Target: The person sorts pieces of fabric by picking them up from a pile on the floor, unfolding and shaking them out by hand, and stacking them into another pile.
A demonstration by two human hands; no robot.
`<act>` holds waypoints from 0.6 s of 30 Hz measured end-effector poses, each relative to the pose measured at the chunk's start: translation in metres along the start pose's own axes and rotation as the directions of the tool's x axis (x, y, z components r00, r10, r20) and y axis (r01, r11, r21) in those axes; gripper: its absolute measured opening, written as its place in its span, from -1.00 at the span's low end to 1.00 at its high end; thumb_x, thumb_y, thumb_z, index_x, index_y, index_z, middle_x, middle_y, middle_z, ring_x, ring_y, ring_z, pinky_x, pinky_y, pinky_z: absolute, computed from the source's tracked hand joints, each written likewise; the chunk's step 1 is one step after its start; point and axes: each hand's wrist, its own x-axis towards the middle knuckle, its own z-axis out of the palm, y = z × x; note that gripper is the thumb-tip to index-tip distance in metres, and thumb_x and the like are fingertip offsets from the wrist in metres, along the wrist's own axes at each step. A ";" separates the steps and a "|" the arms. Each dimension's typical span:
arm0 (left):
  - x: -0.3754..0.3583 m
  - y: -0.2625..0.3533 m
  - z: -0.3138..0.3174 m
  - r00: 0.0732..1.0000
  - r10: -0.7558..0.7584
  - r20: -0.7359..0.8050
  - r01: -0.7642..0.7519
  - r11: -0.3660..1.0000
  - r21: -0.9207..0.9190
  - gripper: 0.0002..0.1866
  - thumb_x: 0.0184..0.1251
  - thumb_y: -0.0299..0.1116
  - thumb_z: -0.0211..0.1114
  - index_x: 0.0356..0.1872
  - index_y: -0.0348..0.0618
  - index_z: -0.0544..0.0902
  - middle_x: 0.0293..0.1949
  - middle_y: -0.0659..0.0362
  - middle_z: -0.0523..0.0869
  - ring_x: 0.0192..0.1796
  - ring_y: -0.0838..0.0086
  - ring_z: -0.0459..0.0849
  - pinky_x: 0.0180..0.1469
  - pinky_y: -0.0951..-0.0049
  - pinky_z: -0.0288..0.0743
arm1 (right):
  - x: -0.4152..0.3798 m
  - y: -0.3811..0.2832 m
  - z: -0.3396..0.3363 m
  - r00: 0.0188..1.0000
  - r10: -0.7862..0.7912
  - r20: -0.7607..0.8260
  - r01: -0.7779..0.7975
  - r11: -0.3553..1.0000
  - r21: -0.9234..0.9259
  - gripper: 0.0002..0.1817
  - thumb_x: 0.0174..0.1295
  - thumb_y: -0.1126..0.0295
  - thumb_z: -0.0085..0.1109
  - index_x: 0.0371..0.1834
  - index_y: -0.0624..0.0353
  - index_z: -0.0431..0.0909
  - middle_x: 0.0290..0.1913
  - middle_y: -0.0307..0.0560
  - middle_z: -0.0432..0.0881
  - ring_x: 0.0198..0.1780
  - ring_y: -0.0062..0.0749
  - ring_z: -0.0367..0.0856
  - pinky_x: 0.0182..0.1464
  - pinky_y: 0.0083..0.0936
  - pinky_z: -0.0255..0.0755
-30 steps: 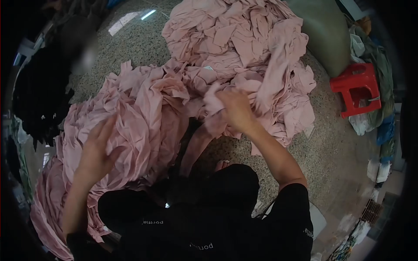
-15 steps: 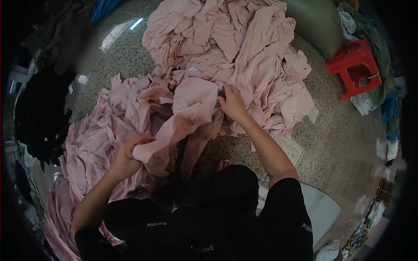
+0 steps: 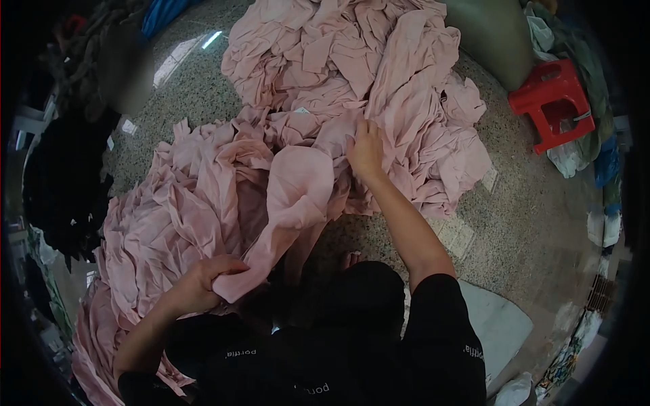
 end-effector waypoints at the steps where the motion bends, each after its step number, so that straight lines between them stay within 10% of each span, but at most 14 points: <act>1: 0.003 0.000 0.001 1.000 0.013 0.002 -0.013 1.000 0.010 -0.46 -0.18 -0.53 0.38 -0.02 -0.23 0.51 -0.17 0.08 0.61 -0.05 0.30 0.59 0.01 0.44 0.41 | 0.011 0.010 0.002 0.975 -0.080 -0.207 0.018 0.958 -0.285 -0.47 0.00 0.40 0.19 0.06 0.39 0.34 -0.23 0.17 0.56 -0.18 -0.05 0.56 -0.09 -0.32 0.41; 2: 0.005 0.000 0.002 0.996 0.069 0.061 -0.076 0.989 0.124 -0.42 -0.16 -0.51 0.37 0.03 -0.21 0.47 -0.12 0.05 0.57 -0.02 0.25 0.57 0.02 0.40 0.41 | 0.017 0.028 0.016 0.954 0.300 -0.017 -0.299 0.942 -0.154 -0.49 0.00 0.36 0.13 0.04 0.37 0.35 -0.26 0.21 0.54 -0.21 0.03 0.55 -0.04 -0.22 0.41; 5: 0.016 0.023 -0.006 0.974 -0.058 0.220 0.008 0.975 0.220 -0.31 -0.09 -0.47 0.34 0.18 -0.18 0.32 0.10 -0.07 0.40 0.09 0.09 0.48 0.06 0.29 0.41 | 0.034 0.030 0.018 0.889 0.382 0.254 -0.395 0.918 0.004 -0.57 0.08 0.38 0.00 0.00 0.42 0.38 -0.22 0.22 0.56 -0.09 0.06 0.53 0.00 -0.24 0.37; 8: 0.044 0.031 -0.018 0.953 0.292 -0.081 -0.209 0.827 0.523 -0.31 -0.05 -0.50 0.26 0.21 -0.19 0.26 0.19 -0.13 0.28 0.14 -0.02 0.41 0.10 0.25 0.39 | 0.020 -0.047 -0.017 0.966 0.129 0.224 -0.186 0.948 0.258 -0.76 0.09 0.46 -0.14 -0.22 0.31 0.43 -0.23 0.21 0.56 -0.12 0.02 0.55 -0.10 -0.25 0.37; 10: 0.080 0.041 -0.031 0.812 0.512 -0.280 -0.256 0.744 0.617 -0.38 -0.02 -0.51 0.22 0.18 -0.21 0.30 0.20 -0.11 0.27 0.14 -0.03 0.40 0.09 0.22 0.39 | -0.002 -0.113 -0.061 0.878 -0.109 0.466 -0.172 0.836 0.520 -0.82 0.07 0.50 -0.14 -0.28 0.28 0.41 -0.31 0.20 0.52 -0.18 0.01 0.54 -0.14 -0.23 0.37; 11: 0.098 0.055 -0.038 0.712 0.624 -0.322 -0.284 0.676 0.680 -0.43 0.01 -0.51 0.19 0.16 -0.21 0.33 0.20 -0.09 0.29 0.13 -0.01 0.41 0.07 0.21 0.40 | -0.018 -0.138 -0.074 0.839 -0.397 0.372 0.077 0.764 0.641 -0.87 0.06 0.52 -0.12 -0.33 0.30 0.37 -0.39 0.15 0.47 -0.27 0.01 0.52 -0.20 -0.24 0.39; 14: 0.129 0.069 -0.047 0.741 0.668 0.075 -0.516 0.494 0.699 -0.53 0.03 -0.52 0.13 0.08 -0.21 0.41 0.01 -0.03 0.51 -0.04 0.04 0.54 -0.07 0.21 0.45 | -0.051 -0.193 -0.127 0.614 -0.694 0.375 0.240 0.618 0.749 -0.90 0.05 0.55 -0.06 -0.35 0.26 0.31 -0.45 0.08 0.40 -0.33 -0.01 0.49 -0.28 -0.23 0.38; 17: 0.144 0.035 -0.026 0.876 0.455 0.157 -0.437 0.616 0.655 -0.60 0.04 -0.50 0.11 0.00 -0.21 0.47 -0.30 0.05 0.63 -0.26 0.06 0.60 -0.23 0.20 0.47 | -0.064 -0.218 -0.163 0.496 -0.772 0.397 0.125 0.516 0.847 -0.86 0.04 0.56 -0.04 -0.31 0.23 0.29 -0.49 0.05 0.38 -0.36 -0.02 0.48 -0.32 -0.23 0.36; 18: 0.145 0.025 -0.018 0.752 0.657 0.045 -0.558 0.599 0.574 -0.64 0.02 -0.50 0.14 -0.06 -0.19 0.49 -0.52 0.13 0.60 -0.50 0.27 0.58 -0.39 0.35 0.46 | -0.064 -0.222 -0.166 0.526 -0.780 0.340 0.148 0.477 0.866 -0.89 0.09 0.56 -0.05 -0.31 0.22 0.29 -0.50 0.04 0.37 -0.39 -0.02 0.46 -0.36 -0.26 0.35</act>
